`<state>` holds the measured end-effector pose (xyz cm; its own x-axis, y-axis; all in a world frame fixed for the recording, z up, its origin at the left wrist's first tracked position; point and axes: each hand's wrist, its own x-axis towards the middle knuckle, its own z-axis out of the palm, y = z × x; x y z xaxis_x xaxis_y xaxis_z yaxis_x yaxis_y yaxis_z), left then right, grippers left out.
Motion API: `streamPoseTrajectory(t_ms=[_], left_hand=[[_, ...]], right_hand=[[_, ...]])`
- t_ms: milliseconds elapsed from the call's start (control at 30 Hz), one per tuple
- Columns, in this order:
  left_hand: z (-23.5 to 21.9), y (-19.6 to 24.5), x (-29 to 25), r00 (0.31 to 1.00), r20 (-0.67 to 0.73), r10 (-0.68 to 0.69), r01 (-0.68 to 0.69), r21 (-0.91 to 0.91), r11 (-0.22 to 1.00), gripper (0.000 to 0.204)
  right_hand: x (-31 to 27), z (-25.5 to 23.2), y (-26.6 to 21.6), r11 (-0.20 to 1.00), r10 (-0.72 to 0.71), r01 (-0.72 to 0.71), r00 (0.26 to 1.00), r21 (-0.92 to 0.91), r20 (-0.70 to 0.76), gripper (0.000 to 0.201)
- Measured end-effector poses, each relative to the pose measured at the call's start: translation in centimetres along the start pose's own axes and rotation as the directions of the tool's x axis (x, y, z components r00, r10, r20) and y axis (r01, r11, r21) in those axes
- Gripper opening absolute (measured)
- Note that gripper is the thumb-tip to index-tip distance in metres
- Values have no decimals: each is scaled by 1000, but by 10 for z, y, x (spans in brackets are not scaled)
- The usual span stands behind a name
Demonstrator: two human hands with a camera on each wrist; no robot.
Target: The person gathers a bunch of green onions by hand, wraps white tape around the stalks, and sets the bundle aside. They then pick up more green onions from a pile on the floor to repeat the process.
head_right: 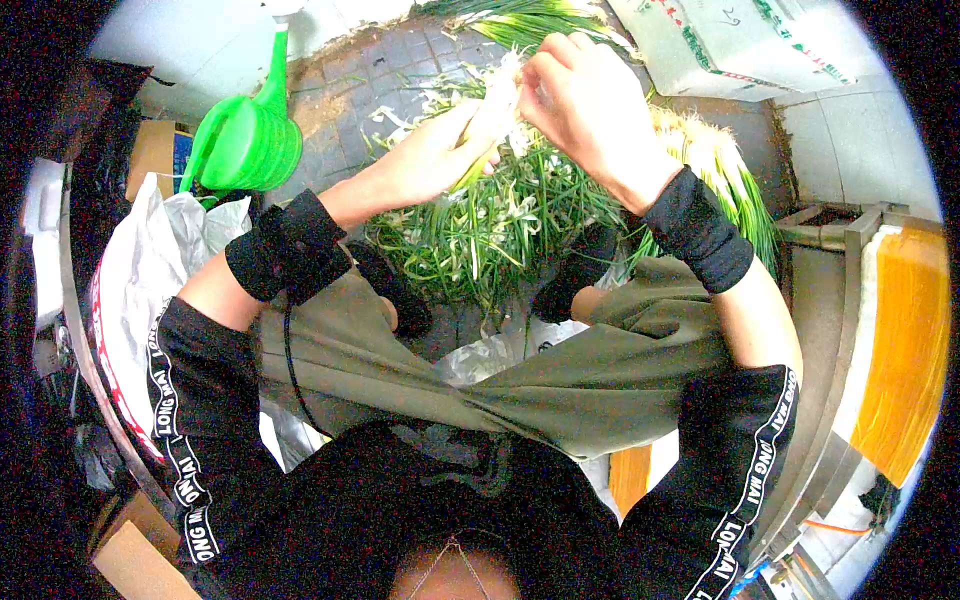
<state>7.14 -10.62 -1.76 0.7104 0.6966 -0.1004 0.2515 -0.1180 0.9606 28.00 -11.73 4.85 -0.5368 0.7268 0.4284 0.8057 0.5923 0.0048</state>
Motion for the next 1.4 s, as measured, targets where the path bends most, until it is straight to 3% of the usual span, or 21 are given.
streamPoseTrajectory(t_ms=[100,467,1100,1167,1233,1300,1400], left_hand=[[0,1,-1,1000,-6,-1,1,9,1000,27],[6,-3,-1,999,-54,-9,11,41,999,25],[1,3,6,999,-6,-42,42,14,999,22],[2,1,4,998,9,-63,62,30,998,21],[3,-3,-6,994,69,-82,76,75,994,19],[1,-15,-4,996,48,-74,74,11,997,20],[-6,-20,-3,998,17,-52,53,-72,996,22]], right_hand=[[-2,2,3,991,41,-34,997,128,-58,17],[-4,-1,-13,996,-15,19,999,-89,46,11],[4,9,4,996,-42,40,999,-79,-29,13],[6,-2,20,993,-8,2,999,-119,-50,12],[9,-15,27,998,52,-54,994,-22,-92,12],[1,-15,33,977,182,-182,983,112,14,13],[-10,-4,35,949,252,-269,961,166,118,16]])
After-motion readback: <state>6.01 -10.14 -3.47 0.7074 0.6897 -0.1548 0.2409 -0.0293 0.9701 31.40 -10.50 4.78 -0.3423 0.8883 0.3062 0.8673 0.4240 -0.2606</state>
